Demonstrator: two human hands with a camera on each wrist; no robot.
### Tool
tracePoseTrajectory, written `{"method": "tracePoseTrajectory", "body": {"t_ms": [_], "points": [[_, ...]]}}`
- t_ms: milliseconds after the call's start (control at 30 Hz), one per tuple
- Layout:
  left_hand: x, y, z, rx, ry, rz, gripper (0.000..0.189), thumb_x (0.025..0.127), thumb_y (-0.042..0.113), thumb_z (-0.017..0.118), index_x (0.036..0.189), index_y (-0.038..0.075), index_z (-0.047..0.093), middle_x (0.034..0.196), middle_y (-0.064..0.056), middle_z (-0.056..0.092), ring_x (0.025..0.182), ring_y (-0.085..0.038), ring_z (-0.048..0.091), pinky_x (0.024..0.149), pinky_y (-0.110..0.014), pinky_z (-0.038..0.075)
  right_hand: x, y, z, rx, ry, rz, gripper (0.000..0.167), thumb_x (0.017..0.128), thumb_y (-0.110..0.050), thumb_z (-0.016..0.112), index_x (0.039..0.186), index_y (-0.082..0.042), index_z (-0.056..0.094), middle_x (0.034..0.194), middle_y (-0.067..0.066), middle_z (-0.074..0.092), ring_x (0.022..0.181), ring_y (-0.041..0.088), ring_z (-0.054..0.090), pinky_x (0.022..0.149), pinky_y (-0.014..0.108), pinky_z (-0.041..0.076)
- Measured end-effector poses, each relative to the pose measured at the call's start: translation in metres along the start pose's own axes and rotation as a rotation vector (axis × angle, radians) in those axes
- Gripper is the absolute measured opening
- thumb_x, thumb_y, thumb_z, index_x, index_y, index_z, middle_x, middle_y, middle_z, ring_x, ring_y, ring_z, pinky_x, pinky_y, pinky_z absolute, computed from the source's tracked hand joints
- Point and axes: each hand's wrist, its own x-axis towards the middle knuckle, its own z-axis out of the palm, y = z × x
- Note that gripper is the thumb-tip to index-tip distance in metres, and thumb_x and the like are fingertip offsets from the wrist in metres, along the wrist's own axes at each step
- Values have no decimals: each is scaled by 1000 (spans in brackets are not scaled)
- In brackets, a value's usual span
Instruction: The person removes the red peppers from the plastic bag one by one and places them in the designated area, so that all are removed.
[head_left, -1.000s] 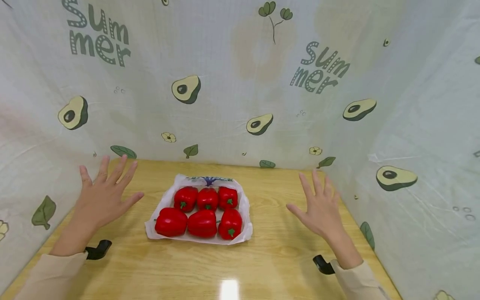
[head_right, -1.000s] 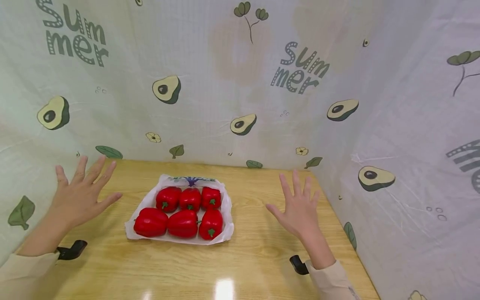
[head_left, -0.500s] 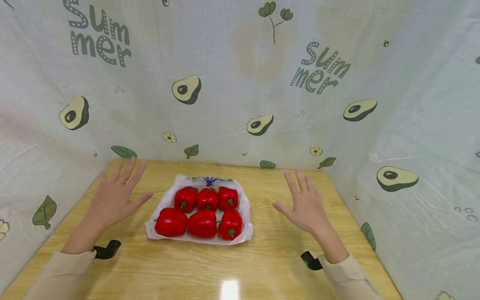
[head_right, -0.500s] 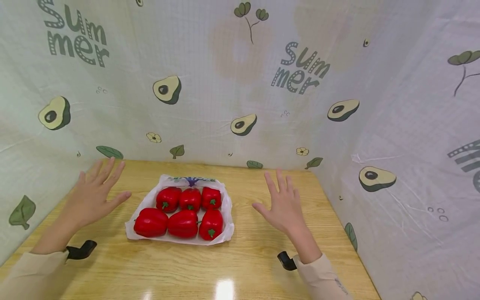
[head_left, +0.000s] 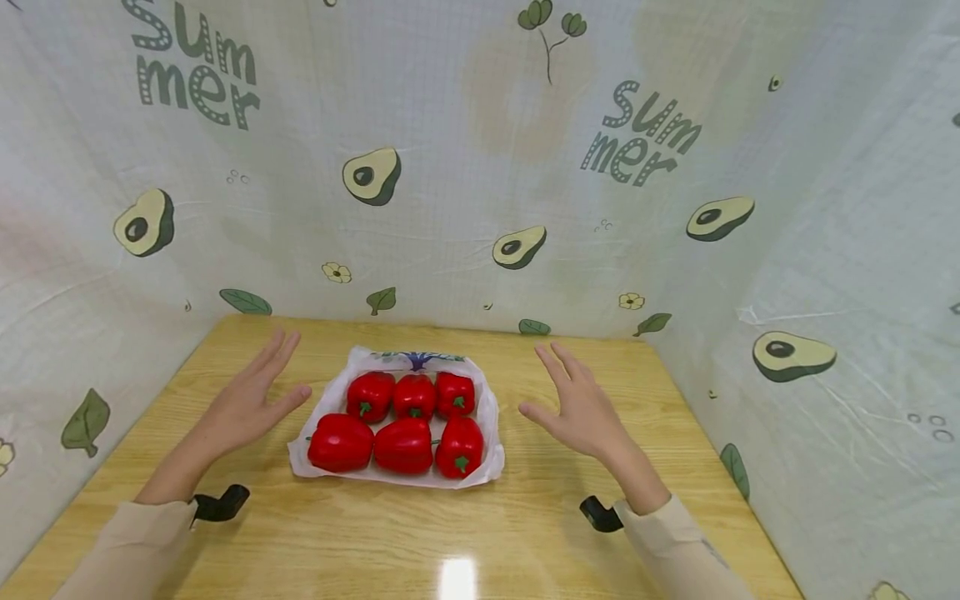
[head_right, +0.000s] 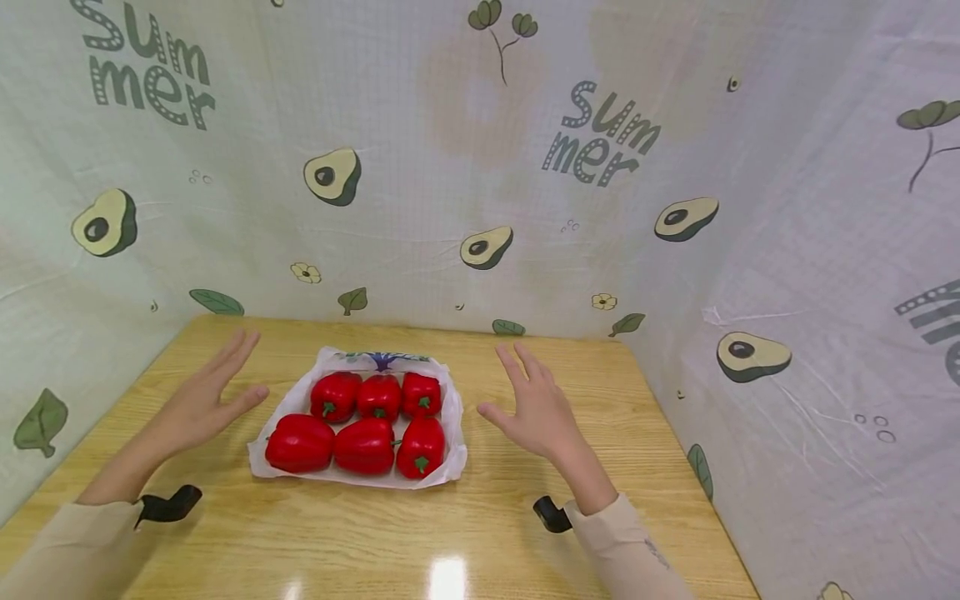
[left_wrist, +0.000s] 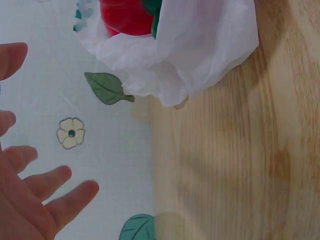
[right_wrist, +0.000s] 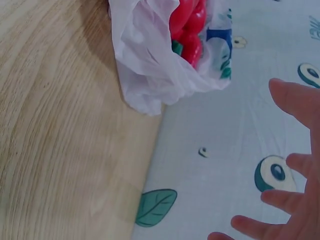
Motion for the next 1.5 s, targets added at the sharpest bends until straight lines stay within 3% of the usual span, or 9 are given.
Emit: {"method": "tracePoseTrajectory", "body": {"t_ms": [267, 433, 633, 867, 1067, 1233, 1300, 1433, 1500], "points": [[3, -6, 10, -194, -26, 62, 84, 104, 28, 71, 171, 19, 22, 175, -25, 12, 151, -57, 30, 99, -67, 49, 10, -9, 8, 66, -45, -44, 92, 95, -51, 76, 168, -21, 31, 172, 16, 30, 153, 44, 36, 108, 71, 44], [3, -7, 17, -294, -42, 69, 76, 104, 18, 70, 168, 15, 31, 174, -28, 15, 140, -57, 48, 97, -61, 52, 17, -14, 11, 107, -70, -75, 89, 95, -49, 77, 167, -20, 34, 170, 14, 34, 152, 42, 38, 111, 67, 43], [0, -11, 25, -357, -86, 72, 72, 104, 17, 70, 167, 13, 35, 174, -28, 17, 138, -56, 50, 94, -58, 56, 24, -19, 17, 177, -109, -152, 81, 96, -38, 79, 164, -18, 40, 167, 13, 40, 150, 37, 44, 113, 61, 45], [2, -17, 32, -373, -127, 104, 62, 105, 16, 68, 162, 10, 44, 174, -23, 19, 138, -53, 52, 94, -58, 57, 27, -25, 23, 289, -168, -194, 75, 96, -26, 81, 162, -18, 45, 161, 7, 46, 129, 32, 59, 89, 45, 60], [0, -20, 33, -384, -166, 145, 51, 105, 14, 67, 154, 7, 54, 174, -16, 23, 138, -47, 52, 96, -54, 58, 30, -29, 26, 331, -227, -257, 71, 96, -22, 80, 159, -15, 48, 159, 7, 48, 123, 29, 60, 85, 41, 61], [0, -21, 33, -367, -188, 166, 44, 106, 12, 64, 150, 13, 61, 173, -15, 28, 139, -35, 54, 100, -30, 56, 32, -32, 30, 372, -317, -270, 70, 96, -19, 80, 159, -22, 48, 158, 5, 48, 125, 32, 60, 89, 48, 61], [0, -22, 32, -371, -198, 176, 42, 106, 10, 63, 149, 13, 62, 172, -17, 29, 139, -25, 55, 101, -24, 52, 33, -34, 32, 383, -343, -275, 71, 97, -18, 79, 160, -23, 47, 157, 6, 48, 125, 32, 60, 89, 49, 61], [-2, -25, 32, -386, -219, 214, 42, 106, 5, 61, 148, 9, 62, 171, -21, 30, 138, 2, 50, 104, -26, 51, 33, -37, 36, 394, -377, -279, 71, 98, -18, 79, 160, -21, 47, 156, 9, 48, 124, 32, 59, 88, 42, 61], [-3, -26, 33, -379, -220, 240, 43, 106, 3, 61, 148, 8, 61, 170, -21, 31, 139, 7, 45, 106, -27, 50, 32, -38, 37, 401, -391, -273, 70, 97, -19, 79, 160, -19, 47, 156, 9, 49, 125, 33, 59, 87, 37, 60]]}}
